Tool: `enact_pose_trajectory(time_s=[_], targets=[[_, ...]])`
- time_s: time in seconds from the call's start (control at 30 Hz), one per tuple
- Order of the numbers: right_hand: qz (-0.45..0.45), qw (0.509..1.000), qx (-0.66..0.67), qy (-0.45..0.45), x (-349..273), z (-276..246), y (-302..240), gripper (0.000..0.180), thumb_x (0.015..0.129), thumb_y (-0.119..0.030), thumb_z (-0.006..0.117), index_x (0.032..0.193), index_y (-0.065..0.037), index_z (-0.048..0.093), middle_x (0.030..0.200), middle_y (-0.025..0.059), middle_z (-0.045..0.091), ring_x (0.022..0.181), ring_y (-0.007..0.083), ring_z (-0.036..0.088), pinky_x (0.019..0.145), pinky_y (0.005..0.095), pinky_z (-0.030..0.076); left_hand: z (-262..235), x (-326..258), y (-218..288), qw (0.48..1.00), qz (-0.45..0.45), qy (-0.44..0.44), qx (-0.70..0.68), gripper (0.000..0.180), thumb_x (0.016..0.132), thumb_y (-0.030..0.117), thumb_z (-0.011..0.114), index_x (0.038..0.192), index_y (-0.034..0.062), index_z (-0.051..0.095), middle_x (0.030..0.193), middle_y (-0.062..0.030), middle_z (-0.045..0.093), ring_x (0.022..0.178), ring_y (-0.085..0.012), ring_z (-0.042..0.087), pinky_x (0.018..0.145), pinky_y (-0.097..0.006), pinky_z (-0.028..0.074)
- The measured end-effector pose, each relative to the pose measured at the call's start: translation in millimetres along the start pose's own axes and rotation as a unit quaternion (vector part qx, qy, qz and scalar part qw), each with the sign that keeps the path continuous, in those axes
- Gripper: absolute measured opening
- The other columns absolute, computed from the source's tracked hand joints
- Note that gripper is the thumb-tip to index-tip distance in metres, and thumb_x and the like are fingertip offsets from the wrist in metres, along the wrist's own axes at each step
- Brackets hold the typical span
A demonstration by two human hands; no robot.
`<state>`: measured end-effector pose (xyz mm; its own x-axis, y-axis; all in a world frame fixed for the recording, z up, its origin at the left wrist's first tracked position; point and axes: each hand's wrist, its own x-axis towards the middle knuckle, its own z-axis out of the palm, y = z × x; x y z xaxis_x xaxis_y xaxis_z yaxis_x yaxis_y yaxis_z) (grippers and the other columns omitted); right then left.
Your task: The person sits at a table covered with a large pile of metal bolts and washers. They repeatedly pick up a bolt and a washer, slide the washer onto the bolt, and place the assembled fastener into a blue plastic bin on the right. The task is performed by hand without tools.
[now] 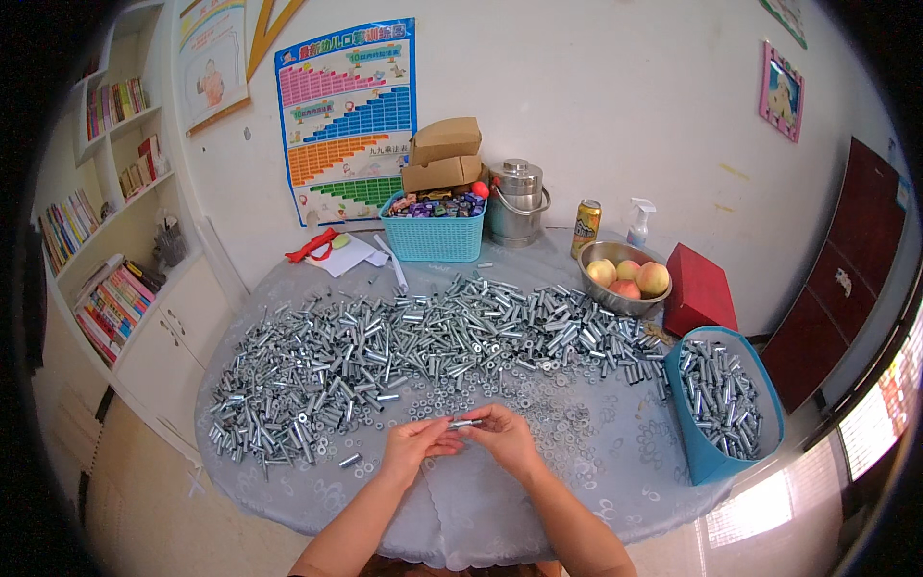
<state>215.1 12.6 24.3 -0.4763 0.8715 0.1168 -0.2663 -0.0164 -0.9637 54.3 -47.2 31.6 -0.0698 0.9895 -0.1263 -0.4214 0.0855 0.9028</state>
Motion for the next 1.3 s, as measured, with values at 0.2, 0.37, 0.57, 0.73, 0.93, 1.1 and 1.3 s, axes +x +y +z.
enact_pose_trajectory(time_s=[0.2,0.37,0.57,0.73,0.93,1.1,1.3], targets=[[-0.038,0.998,-0.001,0.046,0.2,-1.6,-12.3,0.035,0.078,0.003,0.061,0.112,0.000,0.053,0.097,0.0094,0.061,0.087,0.0129,0.058,0.077,0.0256,0.048,-7.0,3.6,-7.9,1.000,0.007,0.018,-0.014,0.023,0.084,0.008,0.058,0.102,-0.0075,0.058,0.091,-0.0182,0.063,0.073,-0.0199,0.064,0.066,-0.028,0.055],[-0.058,0.947,-0.212,0.235,7.8,-60.1,-20.9,0.024,0.078,-0.007,0.064,0.102,-0.004,0.064,0.085,0.0063,0.064,0.075,0.0122,0.059,0.068,0.0246,0.047,-12.8,5.0,0.8,0.996,0.002,0.063,-0.059,0.021,0.085,0.008,0.057,0.101,-0.0048,0.058,0.092,-0.0179,0.064,0.070,-0.0177,0.063,0.065,-0.029,0.055],[-0.018,0.867,-0.475,0.148,-4.2,-47.7,-24.3,0.018,0.069,-0.015,0.070,0.084,-0.006,0.068,0.081,0.0100,0.063,0.070,0.0207,0.060,0.064,0.0294,0.047,-11.3,3.6,1.1,0.996,-0.004,0.063,-0.070,0.022,0.084,0.007,0.058,0.101,-0.0072,0.057,0.090,-0.0183,0.063,0.068,-0.0185,0.064,0.063,-0.028,0.055],[-0.033,0.827,-0.548,0.124,-5.6,-46.0,-21.5,0.016,0.068,-0.015,0.070,0.081,-0.006,0.067,0.080,0.0095,0.062,0.067,0.0214,0.059,0.060,0.0304,0.046,-8.2,4.2,1.1,0.996,-0.003,0.062,-0.060,0.022,0.084,0.007,0.058,0.101,-0.0072,0.057,0.089,-0.0185,0.063,0.068,-0.0184,0.064,0.062,-0.028,0.055],[0.085,0.870,-0.466,0.137,-4.8,-36.8,-35.9,0.017,0.069,-0.015,0.070,0.082,-0.005,0.066,0.075,0.0087,0.061,0.069,0.0210,0.058,0.063,0.0309,0.047,-10.5,3.6,-3.1,0.997,0.000,0.056,-0.055,0.021,0.084,0.006,0.058,0.100,-0.0065,0.058,0.088,-0.0175,0.064,0.067,-0.0178,0.063,0.061,-0.028,0.055],[-0.053,0.870,-0.472,0.133,4.0,-47.8,-13.1,0.020,0.071,-0.013,0.068,0.089,-0.007,0.067,0.071,0.0075,0.060,0.065,0.0183,0.056,0.060,0.0294,0.045,-7.7,2.9,-3.2,0.997,-0.002,0.052,-0.057,0.021,0.084,0.006,0.058,0.100,-0.0062,0.058,0.088,-0.0172,0.064,0.066,-0.0174,0.063,0.061,-0.028,0.055],[-0.142,0.802,-0.575,0.076,10.4,-56.6,-4.5,0.020,0.071,-0.012,0.068,0.091,-0.007,0.067,0.074,0.0102,0.062,0.066,0.0225,0.057,0.061,0.0313,0.046,-7.0,2.6,-4.1,0.998,-0.009,0.054,-0.037,0.020,0.084,0.008,0.057,0.100,-0.0046,0.059,0.090,-0.0168,0.064,0.067,-0.0161,0.062,0.061,-0.028,0.055]])
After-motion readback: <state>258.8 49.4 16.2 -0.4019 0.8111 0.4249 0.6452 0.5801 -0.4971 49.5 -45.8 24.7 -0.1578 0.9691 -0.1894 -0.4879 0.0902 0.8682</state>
